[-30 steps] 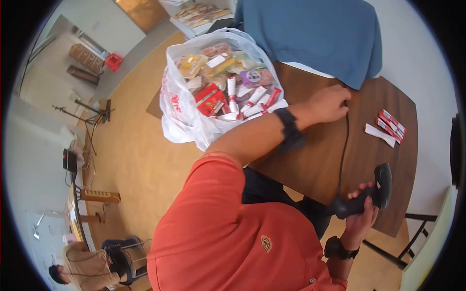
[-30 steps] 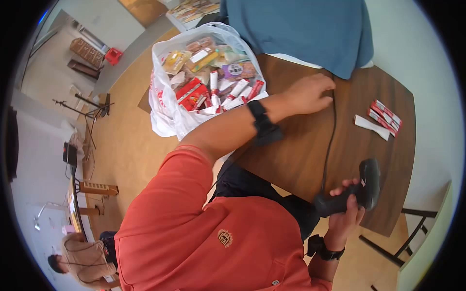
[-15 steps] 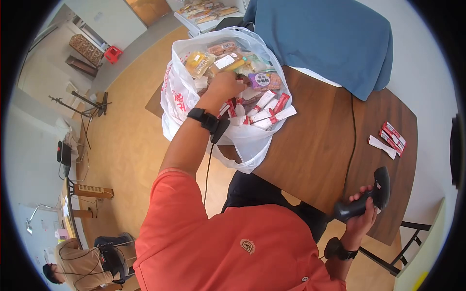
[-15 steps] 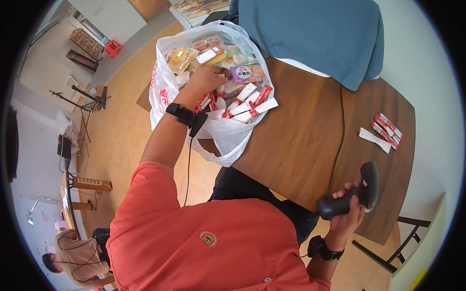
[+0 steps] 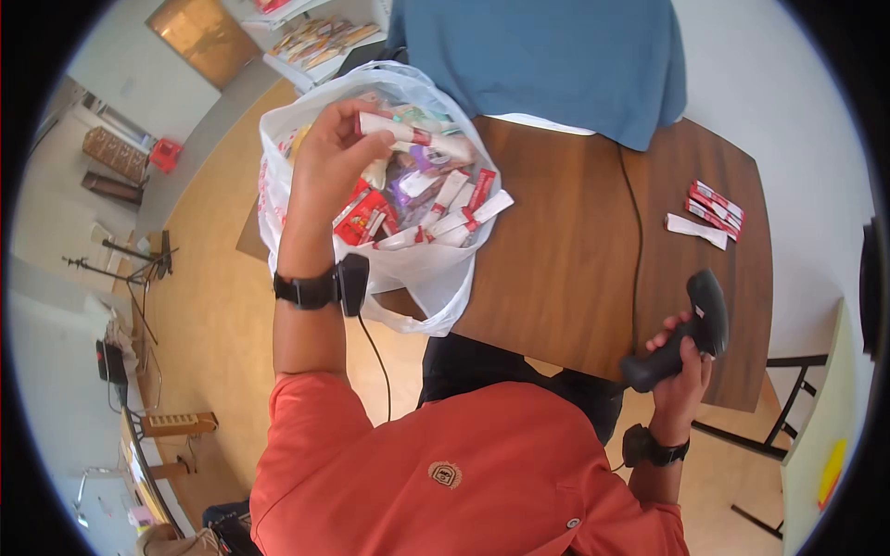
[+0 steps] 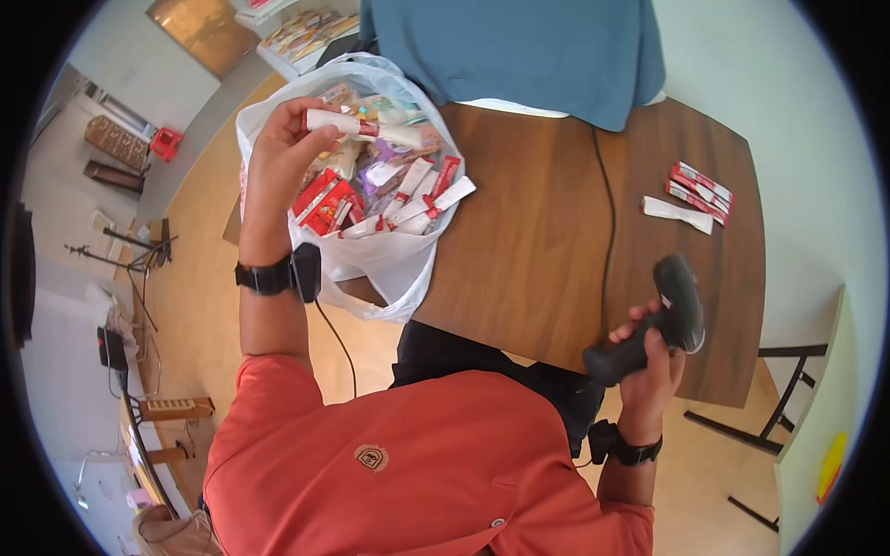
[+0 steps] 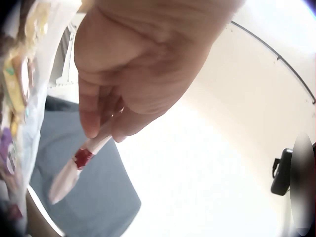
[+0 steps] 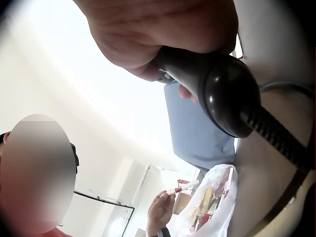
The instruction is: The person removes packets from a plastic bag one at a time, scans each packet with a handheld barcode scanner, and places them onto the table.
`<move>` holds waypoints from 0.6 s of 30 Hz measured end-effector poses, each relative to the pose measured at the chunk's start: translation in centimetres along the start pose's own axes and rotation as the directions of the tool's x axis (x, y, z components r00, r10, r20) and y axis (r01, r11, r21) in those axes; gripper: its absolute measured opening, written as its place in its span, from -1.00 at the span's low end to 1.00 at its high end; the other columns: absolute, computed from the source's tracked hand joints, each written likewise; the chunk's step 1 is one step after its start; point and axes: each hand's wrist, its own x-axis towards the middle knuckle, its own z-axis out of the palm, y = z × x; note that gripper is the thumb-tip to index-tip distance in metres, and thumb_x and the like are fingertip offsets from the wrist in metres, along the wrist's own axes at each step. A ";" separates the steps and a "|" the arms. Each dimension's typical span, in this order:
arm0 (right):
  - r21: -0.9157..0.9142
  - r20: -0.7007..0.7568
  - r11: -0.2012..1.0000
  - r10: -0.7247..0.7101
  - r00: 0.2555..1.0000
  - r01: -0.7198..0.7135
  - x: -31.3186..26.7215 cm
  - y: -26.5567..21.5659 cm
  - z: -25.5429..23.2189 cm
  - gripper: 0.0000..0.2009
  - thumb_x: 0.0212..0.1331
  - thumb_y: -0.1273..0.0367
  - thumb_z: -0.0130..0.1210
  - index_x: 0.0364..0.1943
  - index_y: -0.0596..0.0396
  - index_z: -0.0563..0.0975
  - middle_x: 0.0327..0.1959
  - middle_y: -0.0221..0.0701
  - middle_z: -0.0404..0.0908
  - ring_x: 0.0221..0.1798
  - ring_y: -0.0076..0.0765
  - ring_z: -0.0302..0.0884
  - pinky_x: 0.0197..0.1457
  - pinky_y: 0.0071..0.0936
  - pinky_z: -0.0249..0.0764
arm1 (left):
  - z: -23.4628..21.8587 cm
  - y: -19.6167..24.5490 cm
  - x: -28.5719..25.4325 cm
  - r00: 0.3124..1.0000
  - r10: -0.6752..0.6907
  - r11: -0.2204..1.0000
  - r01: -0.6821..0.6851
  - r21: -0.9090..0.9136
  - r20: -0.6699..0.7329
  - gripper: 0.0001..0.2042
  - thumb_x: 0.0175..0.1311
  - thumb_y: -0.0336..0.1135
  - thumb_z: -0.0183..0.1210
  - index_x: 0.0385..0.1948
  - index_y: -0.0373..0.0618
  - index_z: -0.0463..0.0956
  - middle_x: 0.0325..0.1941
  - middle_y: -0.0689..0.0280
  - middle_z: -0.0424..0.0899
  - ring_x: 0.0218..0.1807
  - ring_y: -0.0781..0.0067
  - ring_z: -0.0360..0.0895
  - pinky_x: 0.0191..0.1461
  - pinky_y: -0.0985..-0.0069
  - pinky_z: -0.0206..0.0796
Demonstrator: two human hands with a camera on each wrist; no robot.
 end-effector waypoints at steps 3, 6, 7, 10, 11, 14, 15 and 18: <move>0.003 0.034 1.000 -0.005 0.999 0.005 -0.1 -0.5 0.8 -0.59 0.30 0.40 0.07 0.20 0.24 0.37 -0.04 -0.22 0.54 -0.17 -0.32 0.56 -0.04 -0.29 0.53 | 4.5 1.1 -1.2 0.997 0.044 0.979 -0.030 -0.203 0.065 -0.69 0.24 -0.58 0.21 0.00 -0.25 0.42 -0.01 0.14 0.65 -0.06 0.43 0.62 0.03 0.52 0.50; -0.007 0.079 1.000 -0.013 0.997 0.014 -0.7 -1.3 1.9 -0.61 0.31 0.41 0.07 0.19 0.23 0.39 -0.03 -0.27 0.56 -0.16 -0.37 0.57 -0.03 -0.33 0.54 | 9.7 1.0 -2.2 0.981 0.102 0.943 -0.043 -0.331 0.164 -0.67 0.23 -0.62 0.24 0.00 -0.24 0.38 0.03 0.13 0.63 0.02 0.39 0.62 0.08 0.48 0.51; -0.005 0.134 1.000 -0.016 0.991 0.017 -0.8 -1.5 2.3 -0.63 0.31 0.42 0.06 0.17 0.23 0.41 -0.03 -0.31 0.57 -0.16 -0.41 0.57 -0.03 -0.35 0.54 | 11.6 1.2 -2.6 0.977 0.130 0.930 -0.061 -0.362 0.170 -0.67 0.23 -0.61 0.24 0.00 -0.23 0.39 0.01 0.16 0.63 0.00 0.45 0.61 0.05 0.53 0.48; -0.074 0.186 0.997 0.005 0.983 0.009 -1.1 -1.9 2.9 -0.69 0.32 0.47 0.06 0.12 0.23 0.45 -0.02 -0.37 0.58 -0.14 -0.49 0.58 -0.01 -0.42 0.55 | 15.7 2.0 -3.7 0.961 0.125 0.933 -0.029 -0.359 0.248 -0.68 0.25 -0.61 0.23 0.00 -0.20 0.39 0.02 0.22 0.62 -0.01 0.53 0.58 0.02 0.61 0.45; -0.077 0.160 0.997 -0.005 0.987 0.018 -1.2 -2.0 3.1 -0.69 0.32 0.47 0.06 0.12 0.23 0.45 -0.02 -0.37 0.58 -0.14 -0.49 0.58 -0.01 -0.42 0.55 | 16.7 1.8 -3.9 0.955 0.167 0.922 -0.063 -0.382 0.246 -0.67 0.25 -0.61 0.23 0.01 -0.19 0.39 0.03 0.23 0.62 0.00 0.54 0.58 0.02 0.61 0.44; -0.124 0.179 0.991 0.066 0.982 -0.044 -1.1 -1.9 3.6 -0.73 0.32 0.50 0.06 0.09 0.22 0.48 -0.02 -0.40 0.58 -0.12 -0.55 0.59 -0.01 -0.47 0.56 | 18.4 1.4 -4.5 0.935 0.222 0.908 -0.095 -0.408 0.275 -0.66 0.26 -0.62 0.22 0.03 -0.17 0.38 0.07 0.25 0.60 0.03 0.56 0.55 0.03 0.61 0.43; -0.120 0.210 0.992 0.064 0.976 -0.039 -1.0 -1.8 3.7 -0.72 0.32 0.50 0.06 0.09 0.22 0.48 -0.03 -0.40 0.58 -0.12 -0.55 0.59 -0.01 -0.48 0.56 | 18.7 1.4 -4.8 0.935 0.206 0.903 -0.068 -0.424 0.290 -0.65 0.26 -0.62 0.22 0.03 -0.17 0.37 0.08 0.25 0.59 0.03 0.56 0.55 0.03 0.61 0.43; -0.122 0.254 0.992 0.058 0.966 -0.027 -0.7 -1.3 3.9 -0.73 0.34 0.49 0.05 0.09 0.23 0.48 -0.05 -0.41 0.57 -0.13 -0.55 0.58 -0.02 -0.48 0.56 | 19.2 1.2 -5.2 0.931 0.208 0.906 -0.067 -0.419 0.302 -0.65 0.26 -0.62 0.22 0.04 -0.16 0.37 0.09 0.25 0.59 0.04 0.56 0.55 0.03 0.60 0.43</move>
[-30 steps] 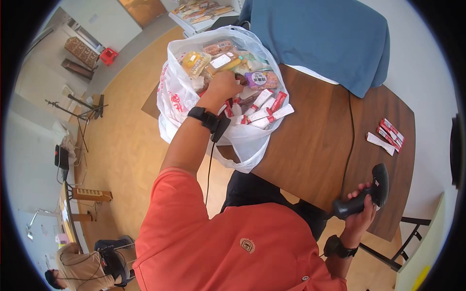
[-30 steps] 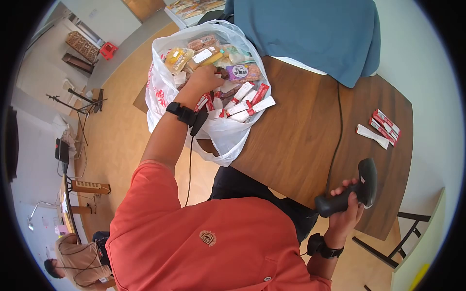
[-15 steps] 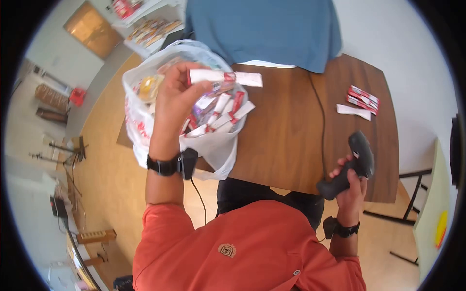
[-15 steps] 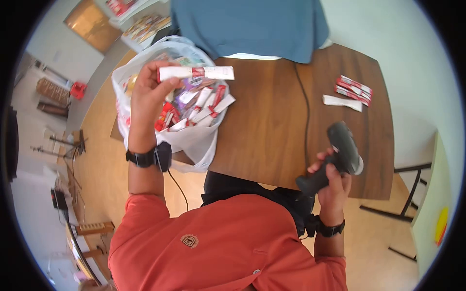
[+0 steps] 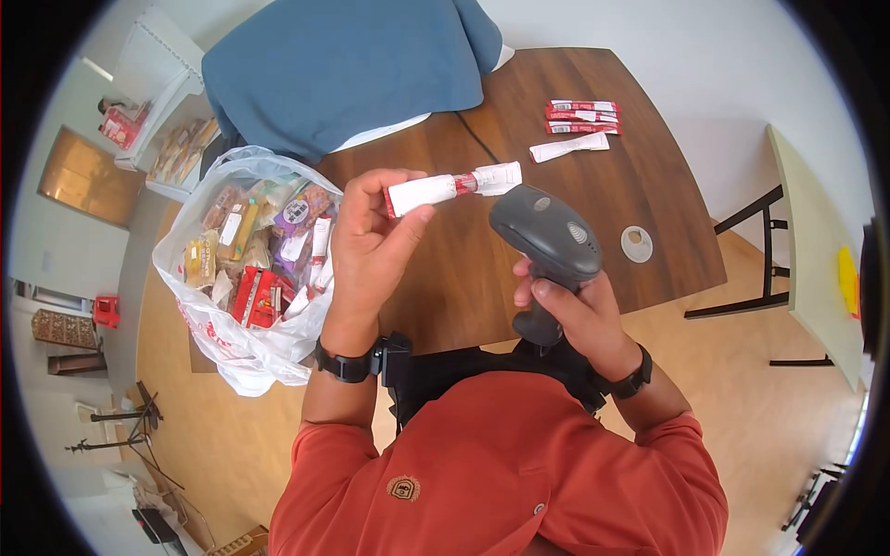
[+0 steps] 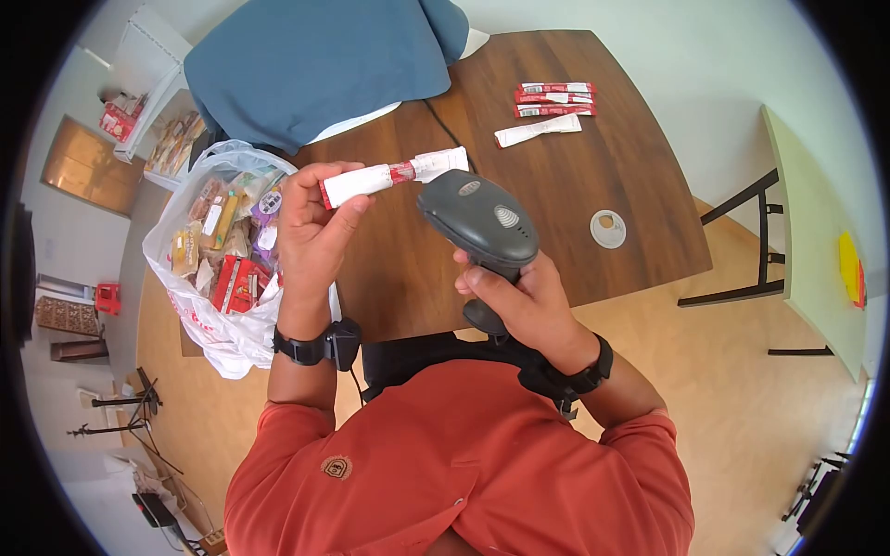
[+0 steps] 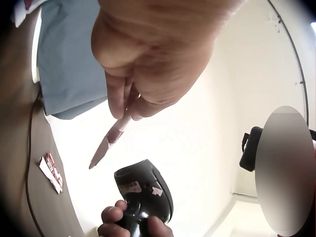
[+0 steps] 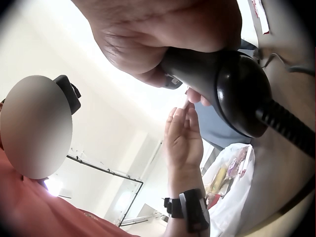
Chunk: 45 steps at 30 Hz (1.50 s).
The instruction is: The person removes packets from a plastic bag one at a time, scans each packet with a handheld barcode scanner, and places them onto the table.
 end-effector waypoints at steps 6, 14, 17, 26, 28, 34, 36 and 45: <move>0.002 0.015 1.000 0.022 1.000 -0.022 0.0 0.4 0.3 -0.76 0.34 0.49 0.07 0.05 0.23 0.49 -0.18 -0.40 0.60 -0.16 -0.55 0.56 -0.02 -0.48 0.53 | 0.1 -0.3 -0.4 1.000 -0.015 0.999 0.015 0.033 -0.008 -0.64 0.26 -0.62 0.23 0.04 -0.15 0.37 0.08 0.25 0.60 0.04 0.55 0.55 0.05 0.60 0.43; -0.016 0.008 1.000 0.005 1.000 -0.005 -0.2 0.6 0.0 -0.76 0.34 0.49 0.07 0.04 0.25 0.49 -0.23 -0.39 0.60 -0.17 -0.56 0.55 -0.04 -0.49 0.52 | 0.2 -0.7 -0.4 1.000 -0.008 0.999 0.008 0.038 -0.021 -0.65 0.24 -0.62 0.25 0.01 -0.15 0.37 0.08 0.25 0.59 0.04 0.54 0.55 0.06 0.58 0.44; 0.012 -0.006 1.000 0.006 1.000 -0.006 -0.2 0.6 0.3 -0.76 0.33 0.50 0.07 0.04 0.26 0.49 -0.22 -0.39 0.60 -0.17 -0.56 0.56 -0.05 -0.49 0.53 | 0.3 -0.9 -0.5 1.000 -0.005 0.999 0.005 0.043 -0.019 -0.65 0.23 -0.62 0.25 0.00 -0.15 0.37 0.08 0.25 0.59 0.04 0.54 0.55 0.06 0.58 0.44; 0.003 0.044 1.000 0.030 0.999 -0.030 -0.1 1.0 -0.2 -0.76 0.34 0.49 0.08 0.05 0.25 0.49 -0.16 -0.38 0.60 -0.17 -0.56 0.56 -0.04 -0.50 0.53 | 1.0 -1.4 0.1 0.999 -0.028 1.000 0.028 0.005 0.019 -0.67 0.23 -0.62 0.25 -0.01 -0.18 0.38 0.02 0.27 0.59 0.02 0.55 0.56 0.04 0.59 0.44; 0.012 0.006 1.000 0.026 1.000 -0.026 -0.2 0.6 -0.2 -0.76 0.34 0.49 0.08 0.05 0.25 0.49 -0.14 -0.38 0.60 -0.17 -0.56 0.57 -0.05 -0.49 0.53 | 1.3 -1.7 1.0 0.992 -0.121 0.993 0.121 -0.008 0.015 -0.67 0.21 -0.61 0.27 -0.04 -0.19 0.39 -0.03 0.27 0.61 -0.01 0.55 0.56 0.03 0.58 0.45; 0.069 -0.113 0.995 -0.068 0.991 0.076 -0.5 -1.1 -2.6 -0.74 0.33 0.48 0.05 0.08 0.22 0.48 -0.04 -0.39 0.59 -0.17 -0.50 0.59 -0.06 -0.44 0.53 | 3.9 -6.0 7.1 0.958 -0.270 0.916 0.286 -0.280 0.098 -0.75 0.25 -0.61 0.23 -0.09 -0.23 0.40 -0.05 0.14 0.62 -0.10 0.37 0.63 0.02 0.47 0.54; 0.127 -0.188 0.984 -0.103 0.977 0.128 -0.7 -1.6 -3.6 -0.70 0.34 0.46 0.03 0.13 0.20 0.44 -0.03 -0.36 0.60 -0.18 -0.48 0.60 -0.05 -0.41 0.53 | 6.2 -7.5 9.4 0.951 -0.289 0.887 0.308 -0.345 0.106 -0.76 0.25 -0.62 0.22 -0.12 -0.25 0.39 -0.08 0.14 0.61 -0.09 0.32 0.64 0.02 0.44 0.57; 0.181 -0.332 0.958 -0.155 0.930 0.224 -2.7 -1.4 -7.5 -0.59 0.30 0.44 0.10 0.22 0.15 0.36 0.00 -0.28 0.51 -0.13 -0.36 0.54 -0.02 -0.29 0.52 | 15.5 -16.4 15.4 0.965 -0.262 0.965 0.261 0.010 0.025 -0.66 -0.02 -0.38 0.40 -0.23 -0.22 0.48 -0.32 0.20 0.59 -0.31 0.29 0.63 -0.28 0.37 0.52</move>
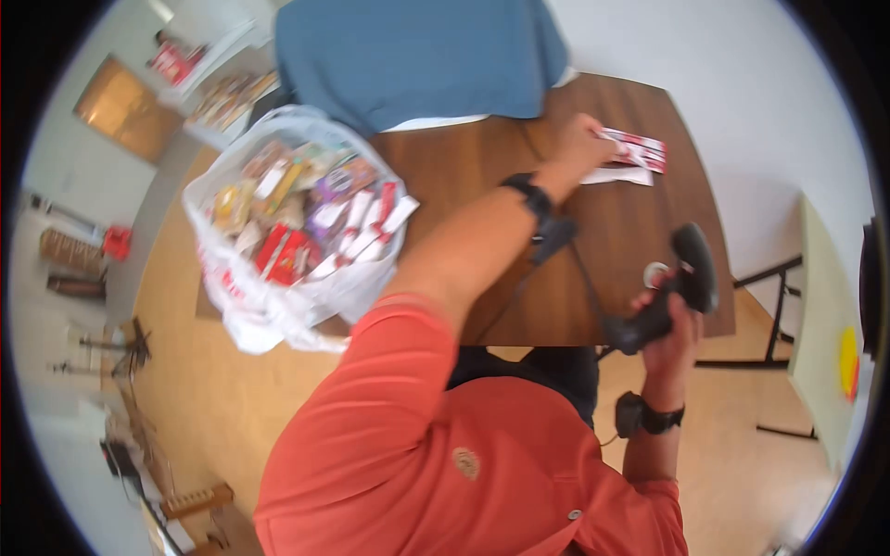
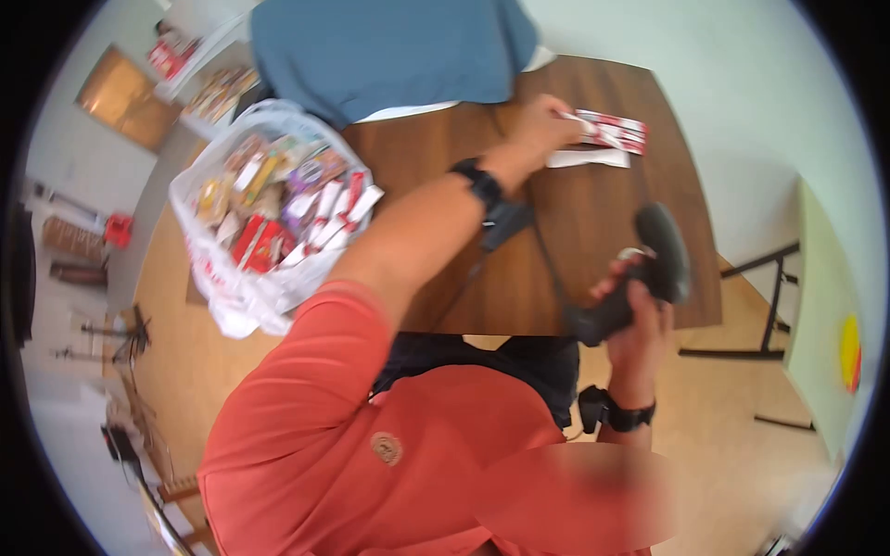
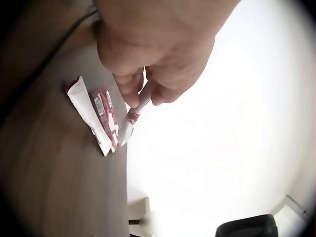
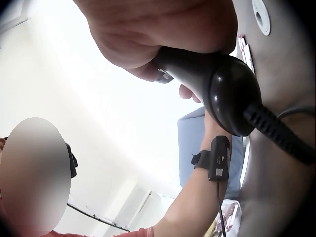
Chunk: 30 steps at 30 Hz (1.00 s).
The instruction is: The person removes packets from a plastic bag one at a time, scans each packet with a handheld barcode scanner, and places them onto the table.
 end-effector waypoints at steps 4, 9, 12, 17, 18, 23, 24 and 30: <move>-0.091 -0.082 0.996 -0.003 0.997 -0.005 0.1 0.6 -1.7 -0.53 0.29 0.43 0.11 0.28 0.12 0.31 0.01 -0.27 0.47 -0.10 -0.32 0.51 0.00 -0.26 0.51 | -0.7 -3.4 0.3 0.903 0.427 0.716 -0.369 0.593 0.047 -0.56 -0.08 -0.20 0.42 -0.17 -0.21 0.51 -0.33 0.11 0.61 -0.15 0.07 0.61 -0.07 0.26 0.47; -0.019 -0.115 0.998 0.060 0.992 -0.063 0.7 1.5 -2.8 -0.55 0.30 0.41 0.11 0.26 0.12 0.33 -0.01 -0.26 0.48 -0.09 -0.31 0.50 0.00 -0.26 0.50 | -7.0 2.4 -5.7 0.897 0.398 0.656 -0.424 0.625 0.190 -0.67 0.07 -0.12 0.31 -0.25 -0.16 0.58 -0.29 0.12 0.61 -0.08 0.02 0.57 0.00 0.21 0.43; 0.029 -0.107 0.993 0.115 0.988 -0.112 1.7 1.5 -3.6 -0.58 0.30 0.40 0.11 0.22 0.15 0.35 -0.03 -0.25 0.49 -0.10 -0.30 0.50 0.00 -0.26 0.50 | -15.3 6.5 -10.8 0.951 0.216 0.534 -0.305 0.789 0.221 -0.77 0.18 -0.13 0.26 -0.30 -0.08 0.65 -0.32 0.18 0.68 -0.20 0.11 0.63 -0.12 0.26 0.47; -0.069 -0.030 0.993 0.098 0.995 -0.100 3.4 0.2 0.0 -0.61 0.29 0.40 0.12 0.17 0.19 0.38 -0.07 -0.23 0.50 -0.12 -0.30 0.50 -0.02 -0.26 0.49 | -29.1 9.6 -16.8 0.963 -0.098 0.305 0.268 0.914 -0.250 -0.71 0.13 -0.08 0.29 -0.29 -0.09 0.70 -0.31 0.12 0.73 -0.20 0.06 0.68 -0.09 0.24 0.48; -0.112 0.021 0.991 0.078 0.997 -0.075 3.9 0.1 1.2 -0.61 0.29 0.41 0.12 0.17 0.19 0.38 -0.07 -0.23 0.51 -0.14 -0.32 0.51 -0.04 -0.28 0.50 | -31.3 9.2 -17.3 0.938 -0.046 0.220 0.346 0.912 -0.344 -0.71 0.12 -0.09 0.29 -0.29 -0.12 0.70 -0.32 0.09 0.73 -0.20 0.04 0.68 -0.09 0.25 0.48; -0.239 0.194 0.970 0.093 0.976 -0.045 5.3 0.0 6.9 -0.61 0.28 0.44 0.12 0.17 0.20 0.39 -0.08 -0.25 0.54 -0.19 -0.36 0.54 -0.10 -0.35 0.52 | -37.7 7.4 -19.6 0.914 -0.018 0.321 0.390 0.863 -0.406 -0.72 0.10 -0.13 0.29 -0.29 -0.15 0.69 -0.34 0.03 0.71 -0.20 0.00 0.67 -0.10 0.23 0.47; -0.273 0.242 0.961 0.115 0.963 -0.046 5.3 0.1 7.9 -0.61 0.27 0.45 0.12 0.17 0.21 0.40 -0.07 -0.26 0.56 -0.20 -0.39 0.55 -0.11 -0.37 0.53 | -37.4 7.9 -20.6 0.944 -0.017 0.314 0.317 0.895 -0.329 -0.72 0.09 -0.13 0.29 -0.30 -0.15 0.69 -0.33 0.03 0.71 -0.21 0.02 0.67 -0.11 0.24 0.47; -0.399 0.358 0.915 0.222 0.907 -0.067 5.2 2.9 10.7 -0.64 0.27 0.46 0.13 0.13 0.25 0.45 -0.06 -0.29 0.59 -0.22 -0.46 0.56 -0.11 -0.42 0.53 | -34.3 11.4 -25.8 0.919 -0.352 0.452 0.332 0.828 -0.176 -0.70 0.06 -0.14 0.28 -0.27 -0.15 0.68 -0.33 0.07 0.71 -0.22 0.09 0.66 -0.12 0.29 0.44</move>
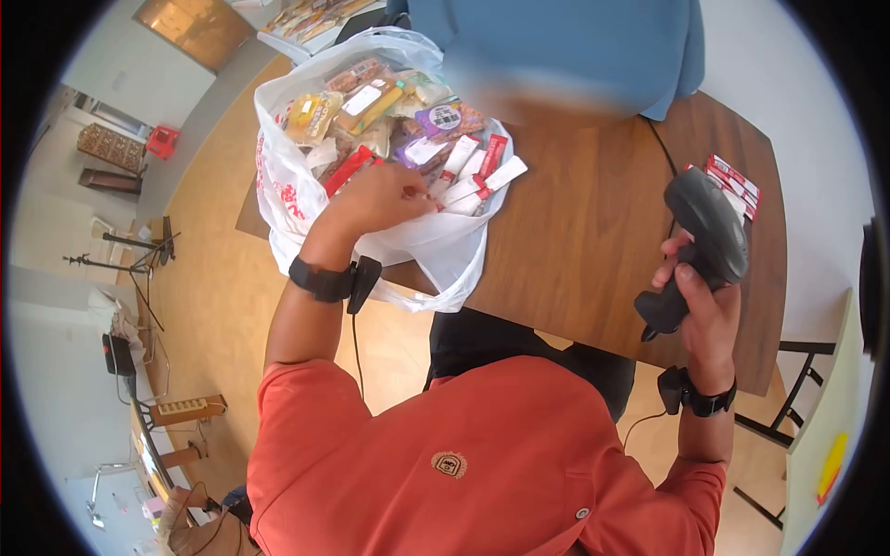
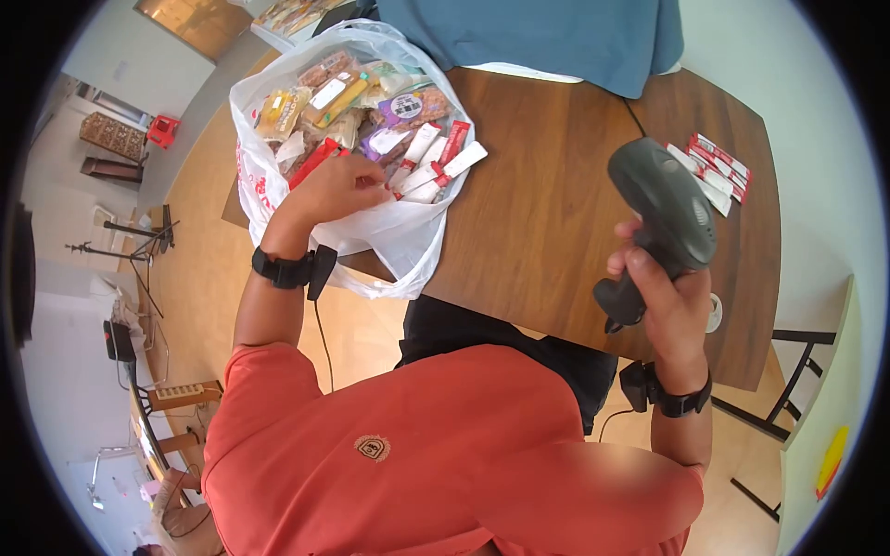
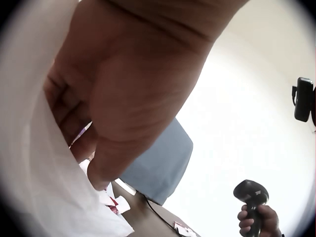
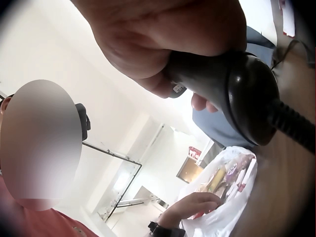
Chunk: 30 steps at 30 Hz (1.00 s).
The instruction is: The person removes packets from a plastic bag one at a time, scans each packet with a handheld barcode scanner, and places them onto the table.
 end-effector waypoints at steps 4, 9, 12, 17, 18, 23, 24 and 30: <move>-0.024 0.081 0.996 0.090 0.993 -0.089 0.7 0.8 2.6 -0.67 0.25 0.47 0.16 0.09 0.24 0.49 -0.05 -0.33 0.60 -0.22 -0.50 0.58 -0.10 -0.46 0.53 | 1.8 -2.7 -1.2 0.973 0.216 0.970 -0.205 0.129 -0.076 -0.70 0.08 -0.14 0.26 -0.23 -0.11 0.68 -0.32 0.08 0.70 -0.23 0.06 0.64 -0.10 0.29 0.44; -0.105 0.149 0.989 0.117 0.982 -0.102 0.7 1.1 4.6 -0.68 0.24 0.46 0.17 0.07 0.23 0.52 -0.06 -0.37 0.62 -0.17 -0.53 0.59 -0.07 -0.49 0.53 | -0.1 -1.1 -2.2 0.966 0.192 0.968 -0.158 0.196 -0.173 -0.71 0.11 -0.19 0.25 -0.19 -0.14 0.65 -0.24 0.06 0.68 -0.23 0.04 0.63 -0.09 0.31 0.44; -0.129 0.167 0.989 0.096 0.981 -0.075 0.7 0.9 5.3 -0.68 0.23 0.44 0.18 0.07 0.23 0.53 -0.06 -0.39 0.64 -0.15 -0.55 0.59 -0.06 -0.51 0.53 | -3.0 -0.3 -3.2 0.964 -0.002 0.944 -0.085 -0.318 -0.265 -0.74 0.21 -0.47 0.25 -0.05 -0.24 0.59 -0.14 0.29 0.68 -0.06 0.53 0.63 -0.01 0.57 0.45; -0.155 0.143 0.987 0.059 0.988 -0.036 1.4 -0.4 5.9 -0.68 0.23 0.42 0.21 0.05 0.22 0.54 -0.11 -0.43 0.64 -0.16 -0.59 0.55 -0.07 -0.54 0.49 | -2.5 1.7 -2.5 0.913 0.158 0.476 -0.405 -0.780 -0.377 -0.61 0.23 -0.59 0.27 0.12 -0.28 0.49 -0.07 0.24 0.67 -0.03 0.44 0.62 0.06 0.51 0.48; -0.174 0.167 0.984 0.057 0.984 -0.027 1.5 -0.5 5.8 -0.69 0.22 0.42 0.21 0.03 0.22 0.55 -0.14 -0.46 0.63 -0.17 -0.60 0.52 -0.09 -0.54 0.48 | -1.8 2.2 -2.2 0.898 0.187 0.369 -0.440 -0.819 -0.398 -0.60 0.24 -0.57 0.25 0.13 -0.28 0.47 -0.02 0.20 0.66 0.02 0.35 0.62 0.12 0.44 0.48; -0.188 0.181 0.982 0.008 0.983 0.026 1.1 0.5 5.2 -0.70 0.23 0.42 0.23 0.03 0.19 0.54 -0.21 -0.53 0.59 -0.21 -0.65 0.47 -0.15 -0.56 0.45 | 1.7 5.3 -0.5 0.830 0.247 0.114 -0.537 -0.836 -0.500 -0.62 0.26 -0.55 0.24 0.12 -0.25 0.47 0.07 0.16 0.61 0.07 0.25 0.61 0.18 0.30 0.51; -0.144 0.175 0.990 0.023 0.984 0.003 0.9 0.6 5.2 -0.70 0.24 0.42 0.23 0.04 0.19 0.53 -0.23 -0.53 0.59 -0.23 -0.67 0.46 -0.18 -0.57 0.44 | 2.2 5.7 -0.1 0.818 0.265 0.084 -0.548 -0.833 -0.511 -0.64 0.27 -0.58 0.22 0.11 -0.25 0.47 0.06 0.16 0.59 0.08 0.26 0.60 0.17 0.28 0.53; -0.023 0.183 1.000 0.024 0.983 -0.020 0.3 1.8 4.7 -0.66 0.26 0.40 0.24 0.07 0.17 0.48 -0.29 -0.56 0.54 -0.33 -0.73 0.40 -0.28 -0.62 0.39 | 4.3 9.2 0.6 0.820 0.264 0.164 -0.557 -0.814 -0.508 -0.63 0.27 -0.62 0.20 0.11 -0.26 0.44 0.09 0.14 0.58 0.08 0.27 0.60 0.15 0.30 0.53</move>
